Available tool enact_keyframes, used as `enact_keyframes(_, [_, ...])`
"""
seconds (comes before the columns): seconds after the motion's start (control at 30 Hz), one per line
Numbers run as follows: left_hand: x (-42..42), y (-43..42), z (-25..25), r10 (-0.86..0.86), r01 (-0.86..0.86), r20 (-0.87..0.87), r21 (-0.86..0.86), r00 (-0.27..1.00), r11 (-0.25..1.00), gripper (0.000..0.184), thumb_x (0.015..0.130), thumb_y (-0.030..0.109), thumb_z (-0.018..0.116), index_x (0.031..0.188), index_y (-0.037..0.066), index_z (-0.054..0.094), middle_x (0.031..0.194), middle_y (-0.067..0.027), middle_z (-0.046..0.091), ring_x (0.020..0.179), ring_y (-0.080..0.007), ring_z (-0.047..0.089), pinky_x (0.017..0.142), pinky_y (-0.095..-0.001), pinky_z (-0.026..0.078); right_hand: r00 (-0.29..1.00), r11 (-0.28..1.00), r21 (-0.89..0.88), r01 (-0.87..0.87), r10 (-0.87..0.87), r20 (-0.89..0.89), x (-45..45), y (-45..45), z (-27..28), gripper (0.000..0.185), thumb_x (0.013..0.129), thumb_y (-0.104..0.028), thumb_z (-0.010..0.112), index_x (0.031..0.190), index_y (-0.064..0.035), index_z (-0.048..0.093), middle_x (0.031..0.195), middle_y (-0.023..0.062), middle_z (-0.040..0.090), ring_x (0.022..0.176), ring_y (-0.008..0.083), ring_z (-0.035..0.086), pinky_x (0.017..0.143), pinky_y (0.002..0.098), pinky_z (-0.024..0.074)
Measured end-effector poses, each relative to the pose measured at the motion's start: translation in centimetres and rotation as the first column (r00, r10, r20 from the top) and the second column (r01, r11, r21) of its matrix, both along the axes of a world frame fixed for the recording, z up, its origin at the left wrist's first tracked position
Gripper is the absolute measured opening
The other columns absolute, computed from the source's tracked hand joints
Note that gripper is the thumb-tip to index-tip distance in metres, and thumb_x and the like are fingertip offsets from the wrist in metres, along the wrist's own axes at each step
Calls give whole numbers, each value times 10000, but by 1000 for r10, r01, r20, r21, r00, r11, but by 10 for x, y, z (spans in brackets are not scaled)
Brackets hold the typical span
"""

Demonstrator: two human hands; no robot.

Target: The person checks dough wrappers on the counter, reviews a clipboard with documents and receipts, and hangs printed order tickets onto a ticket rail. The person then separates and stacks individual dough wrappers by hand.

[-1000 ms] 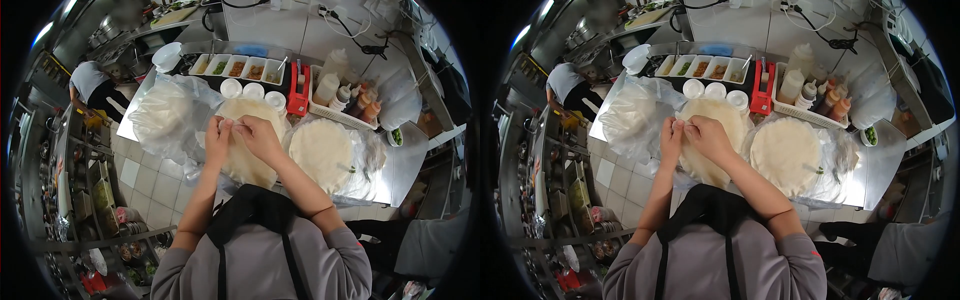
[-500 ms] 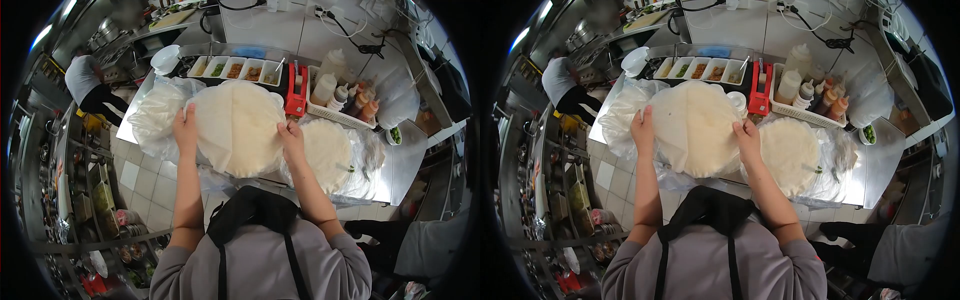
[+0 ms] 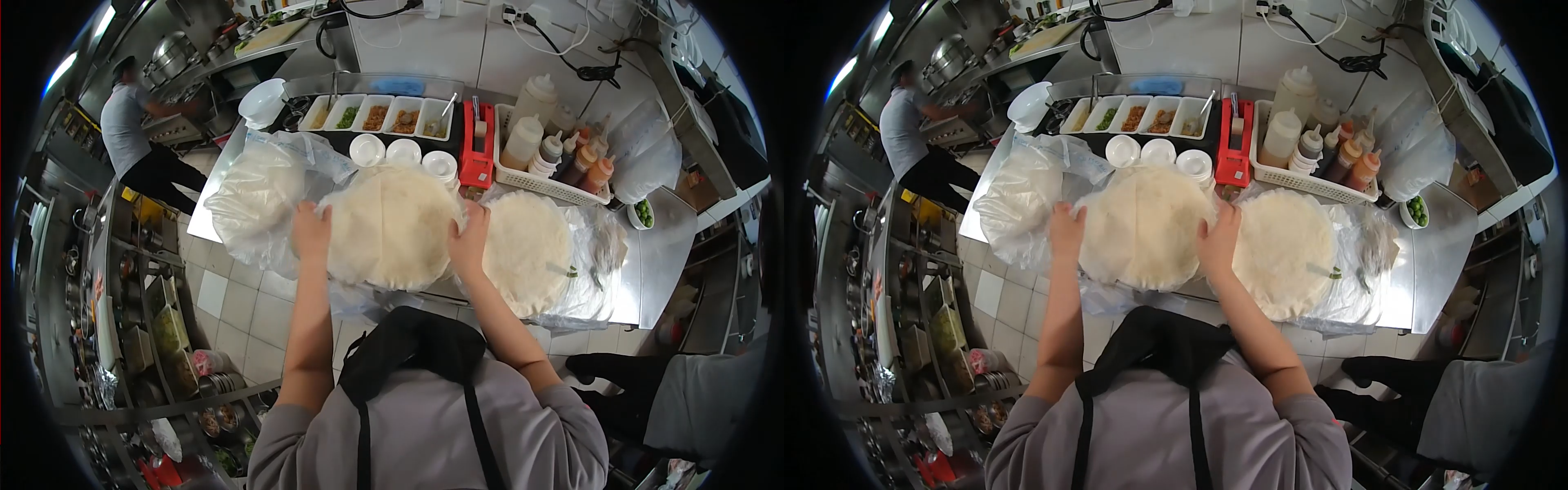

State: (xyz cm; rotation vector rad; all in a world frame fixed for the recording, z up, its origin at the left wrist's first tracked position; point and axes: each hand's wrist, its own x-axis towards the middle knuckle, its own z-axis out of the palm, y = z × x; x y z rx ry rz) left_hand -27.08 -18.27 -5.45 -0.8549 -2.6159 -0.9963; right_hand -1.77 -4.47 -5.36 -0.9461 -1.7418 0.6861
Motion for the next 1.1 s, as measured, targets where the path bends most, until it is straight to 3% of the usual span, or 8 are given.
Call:
enact_keyframes(0.03, [4,9,-4,-83,87,-165,12,983,996,277,794,243,614,974,38,564,931,-134,572,899,-343,541,762,-428,434,995,961,267,68,-83,49,-7,-5,10,301,741,-4,572,1037,-12,518,990,150,543,967,288,517,866,363,401])
enact_keyframes(0.1, [11,39,-8,-229,257,-473,-7,851,967,319,775,234,625,1026,55,541,1031,-127,546,983,-327,509,815,-420,422,932,926,234,-297,227,282,-24,-2,3,391,696,-19,590,1079,-15,511,1143,182,473,1114,359,422,927,422,353])
enact_keyframes(0.17, [20,67,-6,-467,461,-271,-92,841,883,318,793,246,612,1046,66,545,1072,-114,545,1053,-289,479,865,-428,389,840,847,285,-449,291,457,-49,-11,-1,458,728,-121,606,1158,-17,485,1232,153,449,1218,331,360,1003,448,290])
enact_keyframes(0.27, [25,87,-9,-459,397,-221,-273,861,876,276,810,260,582,1017,76,566,1046,-96,551,1018,-300,490,854,-443,389,804,836,295,-462,254,538,-71,-20,-24,479,767,-230,596,1193,-36,494,1308,112,415,1276,289,317,1040,453,243])
enact_keyframes(0.47, [17,92,-6,-518,445,-227,-305,824,842,285,802,309,594,961,73,572,950,-119,590,946,-329,543,792,-451,420,776,854,267,-447,222,590,-74,-20,-37,507,813,-279,533,1262,-57,462,1343,108,395,1285,258,313,1056,460,210])
enact_keyframes(0.57, [20,90,-9,-403,405,56,-199,914,892,353,808,376,587,925,44,565,853,-154,621,847,-370,583,716,-461,449,791,853,297,-429,195,580,-76,-20,-39,475,831,-239,497,1266,-53,454,1340,109,400,1280,256,322,1058,453,210])
enact_keyframes(0.77, [15,70,9,-367,383,111,-280,924,880,444,821,465,535,797,26,596,876,-215,628,838,-367,605,719,-446,472,784,870,257,-420,205,586,-75,-19,-35,447,855,-184,434,1279,-43,427,1339,120,398,1277,261,325,1060,432,213])
enact_keyframes(1.1, [3,-16,24,-144,150,55,-130,988,980,403,847,406,536,802,7,575,801,-234,583,765,-419,547,651,-465,415,763,892,198,-406,211,611,-76,-19,-37,464,876,-208,414,1291,-1,381,1349,137,378,1289,268,298,1077,422,186])
